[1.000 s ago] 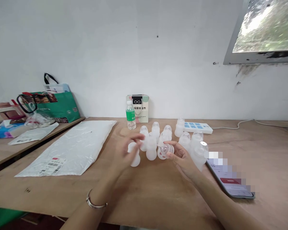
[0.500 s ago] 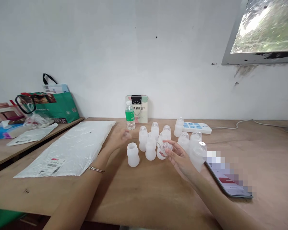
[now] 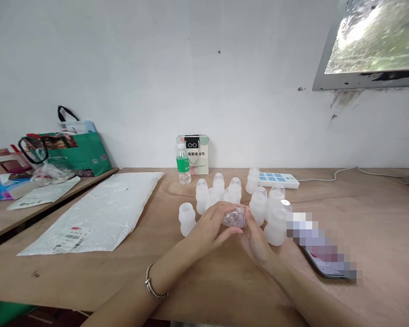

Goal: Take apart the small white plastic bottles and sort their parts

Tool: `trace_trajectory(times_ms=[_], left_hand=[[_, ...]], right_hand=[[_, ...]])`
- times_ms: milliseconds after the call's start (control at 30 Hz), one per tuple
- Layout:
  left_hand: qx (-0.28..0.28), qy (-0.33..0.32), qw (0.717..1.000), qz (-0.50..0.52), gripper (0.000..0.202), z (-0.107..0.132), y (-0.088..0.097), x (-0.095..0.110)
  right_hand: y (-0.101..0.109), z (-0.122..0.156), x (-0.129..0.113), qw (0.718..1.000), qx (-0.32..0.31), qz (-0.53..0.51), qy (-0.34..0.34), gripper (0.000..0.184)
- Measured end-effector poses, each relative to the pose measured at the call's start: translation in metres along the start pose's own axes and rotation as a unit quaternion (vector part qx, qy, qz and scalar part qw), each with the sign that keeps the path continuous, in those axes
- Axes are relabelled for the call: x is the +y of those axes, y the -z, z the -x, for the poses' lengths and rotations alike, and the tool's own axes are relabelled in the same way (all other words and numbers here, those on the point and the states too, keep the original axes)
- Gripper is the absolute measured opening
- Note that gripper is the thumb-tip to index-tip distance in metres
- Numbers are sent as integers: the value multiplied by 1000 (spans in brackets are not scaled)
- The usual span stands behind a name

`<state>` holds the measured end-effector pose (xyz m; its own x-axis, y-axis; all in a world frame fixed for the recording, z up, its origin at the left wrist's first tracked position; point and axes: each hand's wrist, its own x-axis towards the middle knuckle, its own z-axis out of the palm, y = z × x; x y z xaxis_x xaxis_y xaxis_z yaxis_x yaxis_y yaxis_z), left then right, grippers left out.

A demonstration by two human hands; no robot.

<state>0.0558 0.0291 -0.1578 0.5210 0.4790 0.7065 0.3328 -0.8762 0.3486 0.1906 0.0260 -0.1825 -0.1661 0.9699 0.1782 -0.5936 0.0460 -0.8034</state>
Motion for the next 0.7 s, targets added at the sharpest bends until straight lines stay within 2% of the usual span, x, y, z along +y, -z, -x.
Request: trace_trajectory(times_ms=[200, 300, 467, 600, 700], left_hand=[[7, -10, 1000, 8, 38, 9, -9, -7], [18, 0, 1000, 11, 38, 12, -13, -8], [0, 16, 1000, 21, 34, 9, -14, -4], [-16, 32, 998, -46, 31, 6, 3, 11], [8, 102, 982, -157, 28, 7, 34, 20]], right_hand=[[-6, 6, 0, 996, -8, -70, -50, 43], [-8, 9, -1, 995, -3, -69, -67, 48], [-9, 11, -5, 994, -19, -59, -89, 52], [-7, 10, -7, 994, -45, -40, -93, 63], [-5, 8, -7, 996, -62, -16, -61, 66]])
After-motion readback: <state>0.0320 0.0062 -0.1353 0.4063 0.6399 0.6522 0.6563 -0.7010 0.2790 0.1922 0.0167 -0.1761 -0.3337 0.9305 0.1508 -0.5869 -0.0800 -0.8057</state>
